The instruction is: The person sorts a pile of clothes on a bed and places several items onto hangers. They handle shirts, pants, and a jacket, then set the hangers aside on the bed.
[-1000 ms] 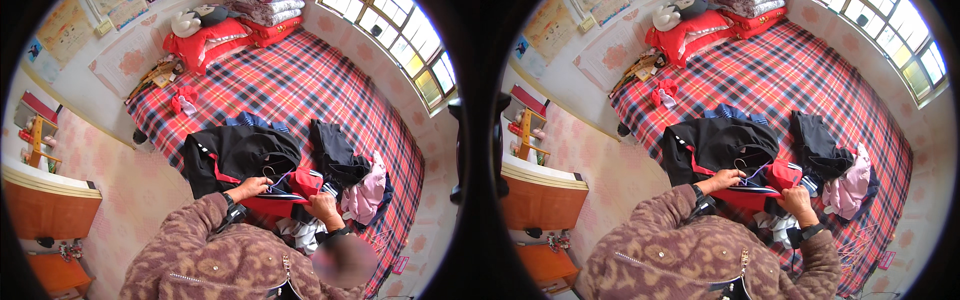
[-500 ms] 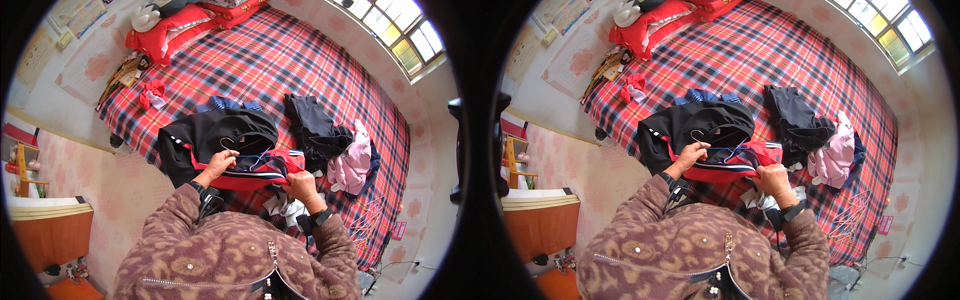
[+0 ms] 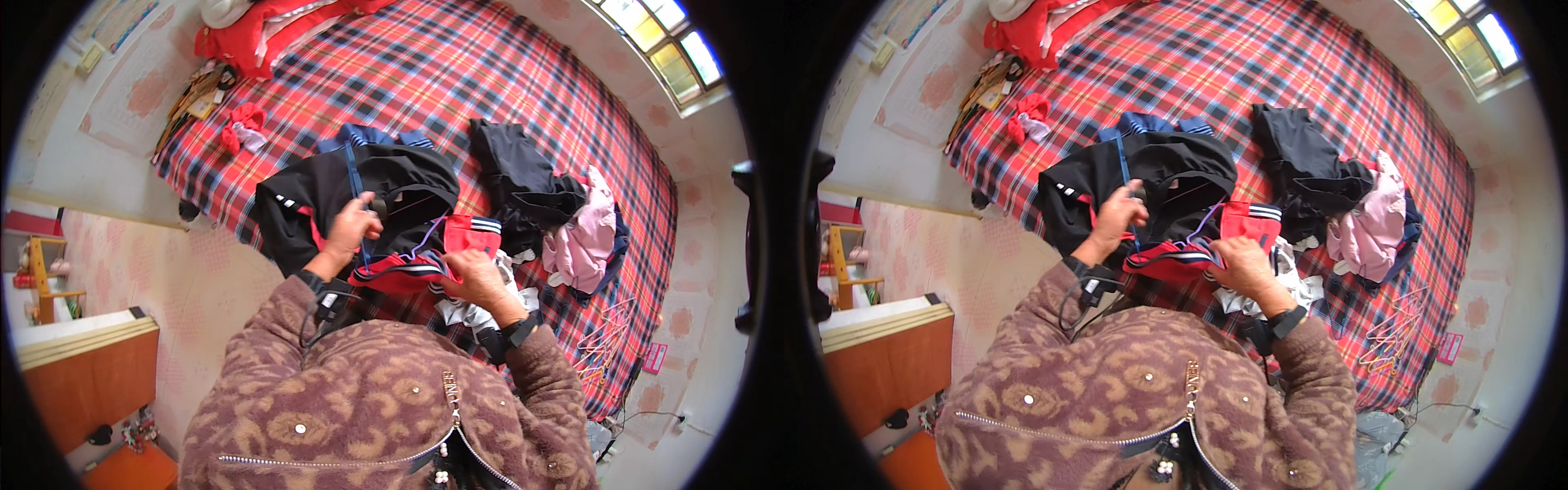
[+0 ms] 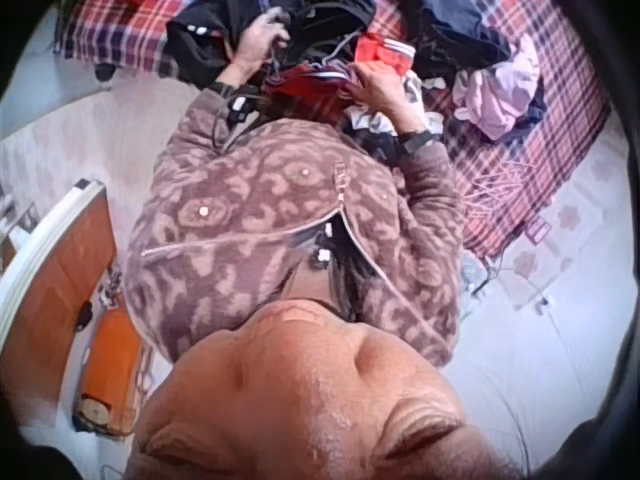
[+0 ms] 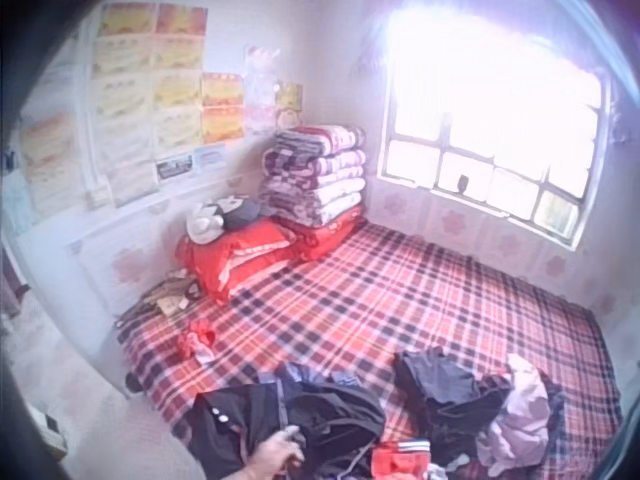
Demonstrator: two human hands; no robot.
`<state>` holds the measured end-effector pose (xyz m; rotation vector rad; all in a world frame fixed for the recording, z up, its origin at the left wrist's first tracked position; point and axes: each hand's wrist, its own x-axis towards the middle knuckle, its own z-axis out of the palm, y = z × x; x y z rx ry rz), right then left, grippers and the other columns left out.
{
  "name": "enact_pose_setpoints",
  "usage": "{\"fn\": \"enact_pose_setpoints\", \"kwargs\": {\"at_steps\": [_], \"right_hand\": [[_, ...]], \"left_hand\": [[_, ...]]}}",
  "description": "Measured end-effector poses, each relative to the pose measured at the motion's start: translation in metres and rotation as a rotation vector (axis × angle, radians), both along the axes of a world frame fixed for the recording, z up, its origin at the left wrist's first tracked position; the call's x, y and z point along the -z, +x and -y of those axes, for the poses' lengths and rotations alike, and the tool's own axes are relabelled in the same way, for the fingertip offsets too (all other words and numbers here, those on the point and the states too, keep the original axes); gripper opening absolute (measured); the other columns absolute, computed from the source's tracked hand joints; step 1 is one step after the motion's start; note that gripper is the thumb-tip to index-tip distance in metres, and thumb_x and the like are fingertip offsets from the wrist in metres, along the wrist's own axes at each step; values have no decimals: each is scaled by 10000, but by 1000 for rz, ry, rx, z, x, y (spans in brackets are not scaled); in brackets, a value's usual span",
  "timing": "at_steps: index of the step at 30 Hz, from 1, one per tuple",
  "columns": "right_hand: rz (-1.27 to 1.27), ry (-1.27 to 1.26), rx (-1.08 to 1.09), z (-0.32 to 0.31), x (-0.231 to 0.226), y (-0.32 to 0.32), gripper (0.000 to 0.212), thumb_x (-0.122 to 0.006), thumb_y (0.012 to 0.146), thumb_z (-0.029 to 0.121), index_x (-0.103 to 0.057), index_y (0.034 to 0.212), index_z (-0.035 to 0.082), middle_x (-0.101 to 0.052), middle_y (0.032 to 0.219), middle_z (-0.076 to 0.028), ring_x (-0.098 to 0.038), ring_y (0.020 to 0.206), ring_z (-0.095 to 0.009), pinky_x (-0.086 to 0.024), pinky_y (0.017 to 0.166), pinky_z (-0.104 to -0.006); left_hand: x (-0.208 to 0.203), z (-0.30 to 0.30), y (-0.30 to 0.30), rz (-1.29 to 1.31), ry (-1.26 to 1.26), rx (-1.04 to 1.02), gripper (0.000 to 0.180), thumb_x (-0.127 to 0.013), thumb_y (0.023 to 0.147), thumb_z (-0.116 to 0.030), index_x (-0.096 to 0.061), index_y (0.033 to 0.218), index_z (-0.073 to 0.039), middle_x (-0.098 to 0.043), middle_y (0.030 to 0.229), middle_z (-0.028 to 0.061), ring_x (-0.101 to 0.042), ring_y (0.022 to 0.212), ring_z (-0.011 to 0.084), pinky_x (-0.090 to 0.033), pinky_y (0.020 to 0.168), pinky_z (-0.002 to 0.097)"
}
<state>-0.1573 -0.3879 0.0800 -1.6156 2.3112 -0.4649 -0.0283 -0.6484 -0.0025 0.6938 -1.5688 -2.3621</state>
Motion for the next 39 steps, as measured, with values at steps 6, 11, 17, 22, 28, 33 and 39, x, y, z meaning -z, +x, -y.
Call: {"fn": "enact_pose_setpoints", "kwargs": {"at_steps": [6,11,17,22,28,33,39], "right_hand": [[-277,-242,113,8,-28,-9,515,-642,677,90,-555,1184,110,-492,1294,-99,-430,1231,-292,-355,1013,-407],[-290,-43,-64,-12,-3,-12,275,-621,724,138,-643,998,138,-555,1172,-66,-463,1184,-260,-341,998,-419],[406,325,111,-73,20,-5,277,-550,888,309,-650,974,65,-656,862,-124,-631,855,-292,-492,753,-360],[690,452,208,-111,18,18,321,-577,883,363,-642,1001,73,-667,838,-84,-621,786,-200,-473,753,-326],[1040,29,698,-167,13,22,205,-548,907,181,-636,904,-5,-626,808,-29,-603,746,-118,-486,710,-250],[984,-480,1195,-268,-4,17,240,-517,936,238,-608,1009,28,-648,880,-72,-632,705,-139,-535,671,-267],[452,-607,1801,-374,73,30,388,-575,904,294,-539,1190,33,-640,986,-115,-626,860,-203,-513,791,-317]], "left_hand": [[-23,-70,-2,72,55,587,374,-486,952,-200,-481,1291,-44,-606,752,11,-571,645,74,-470,605,211],[-29,-99,11,133,144,1015,409,-463,974,-328,-546,1237,-25,-544,621,-20,-426,509,39,-373,504,193],[-29,-101,9,162,50,999,368,-466,975,-315,-612,1164,-36,-472,577,-37,-402,493,41,-324,475,201],[-25,-98,2,255,115,1011,390,-462,969,-352,-637,1115,-36,-497,548,-9,-409,456,48,-314,440,204],[9,-93,-28,79,-189,740,434,-497,940,-369,-555,1211,-35,-626,1039,68,-575,919,147,-452,823,279],[70,-60,-39,374,-262,465,356,-520,926,-272,-561,1219,-75,-634,1060,16,-562,879,77,-435,759,218],[146,-60,-25,515,-681,604,510,-577,824,-224,-487,1276,-7,-553,1247,175,-536,1156,274,-405,983,331]]}}
